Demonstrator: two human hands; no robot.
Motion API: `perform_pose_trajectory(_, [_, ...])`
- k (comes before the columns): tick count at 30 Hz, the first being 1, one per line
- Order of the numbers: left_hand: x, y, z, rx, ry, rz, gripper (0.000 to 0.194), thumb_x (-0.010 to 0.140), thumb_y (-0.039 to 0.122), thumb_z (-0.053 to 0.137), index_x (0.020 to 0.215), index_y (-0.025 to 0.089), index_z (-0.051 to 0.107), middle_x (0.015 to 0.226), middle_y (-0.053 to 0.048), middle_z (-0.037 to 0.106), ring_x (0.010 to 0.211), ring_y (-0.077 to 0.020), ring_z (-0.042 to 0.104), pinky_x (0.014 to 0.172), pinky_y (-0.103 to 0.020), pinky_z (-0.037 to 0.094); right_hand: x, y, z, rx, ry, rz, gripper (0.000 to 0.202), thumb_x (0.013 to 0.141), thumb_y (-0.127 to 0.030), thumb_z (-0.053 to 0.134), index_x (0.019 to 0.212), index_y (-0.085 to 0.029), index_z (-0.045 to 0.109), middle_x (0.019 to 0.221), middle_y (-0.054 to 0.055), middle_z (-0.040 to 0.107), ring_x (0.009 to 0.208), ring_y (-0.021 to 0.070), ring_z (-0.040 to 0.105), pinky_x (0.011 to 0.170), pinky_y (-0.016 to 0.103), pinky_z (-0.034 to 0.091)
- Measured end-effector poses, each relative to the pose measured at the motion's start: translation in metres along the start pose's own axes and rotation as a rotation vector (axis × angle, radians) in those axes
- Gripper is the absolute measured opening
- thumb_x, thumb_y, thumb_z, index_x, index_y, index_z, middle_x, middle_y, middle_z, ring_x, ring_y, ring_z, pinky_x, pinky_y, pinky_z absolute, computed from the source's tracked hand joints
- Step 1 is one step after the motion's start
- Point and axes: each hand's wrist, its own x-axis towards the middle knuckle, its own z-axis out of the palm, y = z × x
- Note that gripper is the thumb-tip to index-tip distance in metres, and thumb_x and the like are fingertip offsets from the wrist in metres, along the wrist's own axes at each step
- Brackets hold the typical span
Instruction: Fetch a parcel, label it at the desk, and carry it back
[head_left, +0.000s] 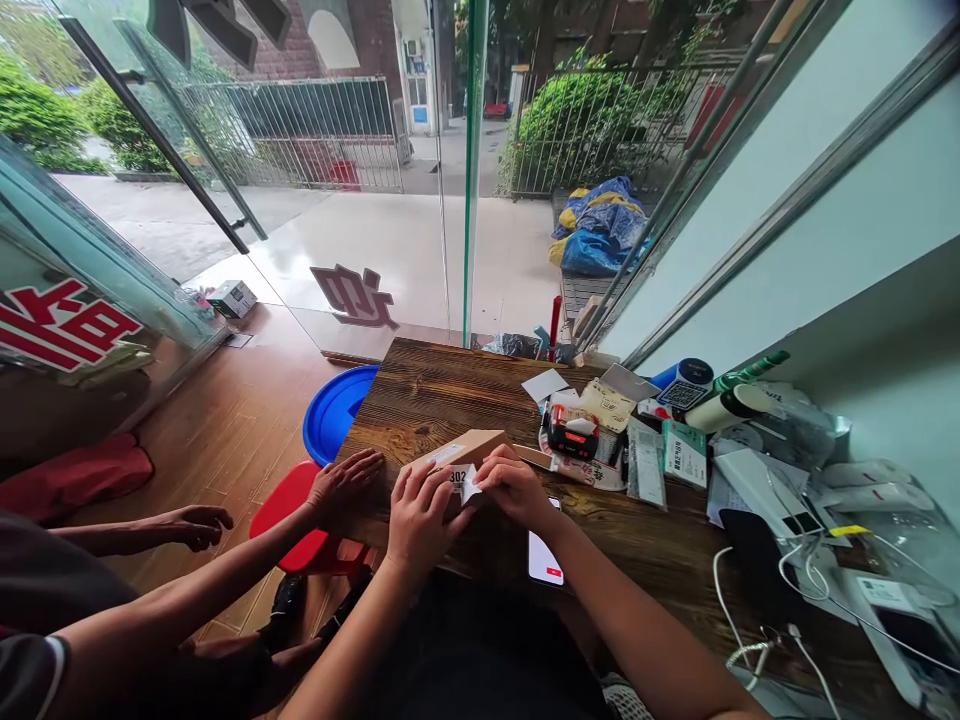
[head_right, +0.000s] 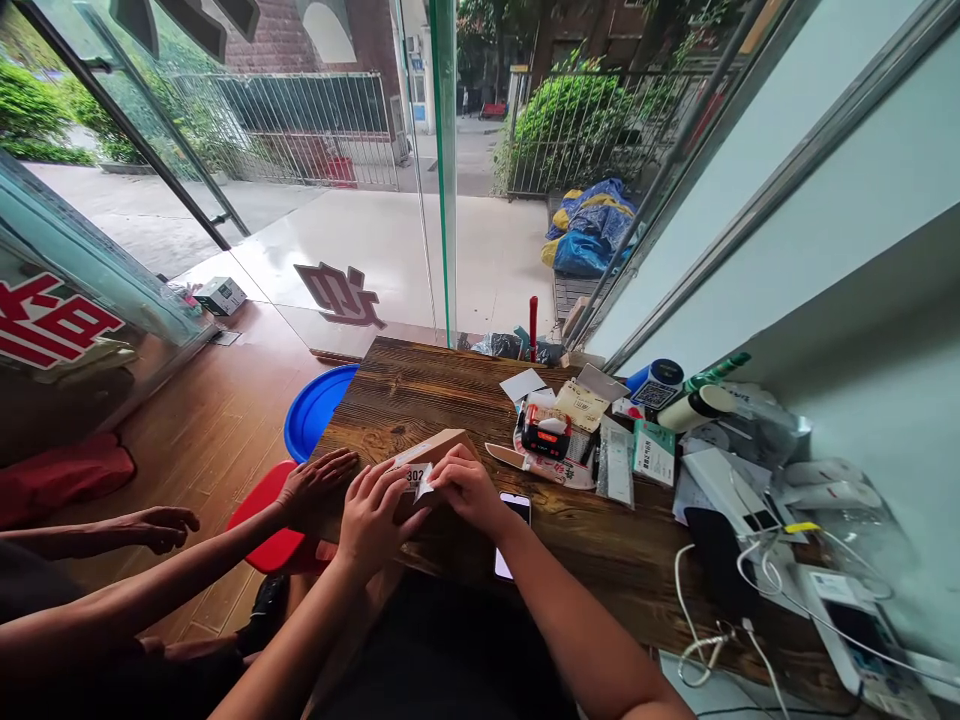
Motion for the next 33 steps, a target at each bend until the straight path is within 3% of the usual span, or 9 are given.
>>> perform_pose_trajectory(6, [0.001,0.002,0.002,0.018,0.032,-0.035,0.027,0.079,0.037,0.069,0.092,0.022,0.052,0.100,-0.003,0.074,0.099,-0.0228,0.066,0.101,-0.042,0.038,0.001,0.001,-0.007,0.140,-0.038,0.132,0.013,0.087,-0.019,0.062,0.075,-0.024,0.062,0.079,0.002,0.070,0.082,0.0173,0.054,0.089,0.040,0.052])
perform_pose_trajectory(10, [0.002,-0.003,0.003,-0.009,0.015,-0.066,0.031,0.075,0.037,0.073,0.093,0.022,0.051,0.101,-0.003,0.074,0.099,-0.0220,0.066,0.099,-0.041,0.040,0.002,0.003,-0.010,0.274,0.031,0.238,0.010,0.085,-0.020,0.066,0.077,-0.025,0.061,0.079,0.001,0.065,0.081,0.0155,0.055,0.098,0.043,0.048])
perform_pose_trajectory(13, [0.005,-0.005,0.002,-0.034,0.020,-0.082,0.035,0.074,0.038,0.074,0.094,0.022,0.049,0.102,-0.003,0.073,0.098,-0.0212,0.066,0.096,-0.040,0.043,0.003,0.000,-0.010,0.256,0.007,0.267,0.009,0.085,-0.022,0.066,0.077,-0.024,0.061,0.078,0.001,0.064,0.082,0.0157,0.055,0.101,0.044,0.044])
perform_pose_trajectory(20, [0.007,-0.008,0.001,-0.094,0.029,-0.127,0.043,0.071,0.034,0.076,0.099,0.022,0.046,0.106,-0.006,0.073,0.100,-0.0224,0.066,0.094,-0.041,0.046,0.011,-0.019,-0.008,0.312,-0.062,0.317,0.012,0.087,-0.030,0.063,0.081,-0.021,0.059,0.083,0.003,0.062,0.079,0.0158,0.059,0.072,0.031,0.049])
perform_pose_trajectory(27, [0.007,-0.007,0.003,-0.090,0.029,-0.124,0.042,0.072,0.037,0.074,0.099,0.023,0.045,0.106,-0.006,0.072,0.101,-0.0229,0.065,0.094,-0.042,0.046,0.019,-0.027,-0.014,0.162,-0.187,0.329,0.016,0.091,-0.036,0.057,0.087,-0.020,0.058,0.086,0.005,0.061,0.077,0.0158,0.056,0.068,0.030,0.047])
perform_pose_trajectory(33, [0.005,-0.008,0.004,-0.089,0.037,-0.121,0.043,0.072,0.038,0.074,0.101,0.023,0.046,0.106,-0.006,0.072,0.101,-0.0230,0.065,0.095,-0.042,0.046,0.026,-0.028,-0.017,0.089,-0.281,0.387,0.007,0.089,-0.027,0.056,0.090,-0.020,0.057,0.086,0.004,0.060,0.077,0.0148,0.056,0.070,0.028,0.047])
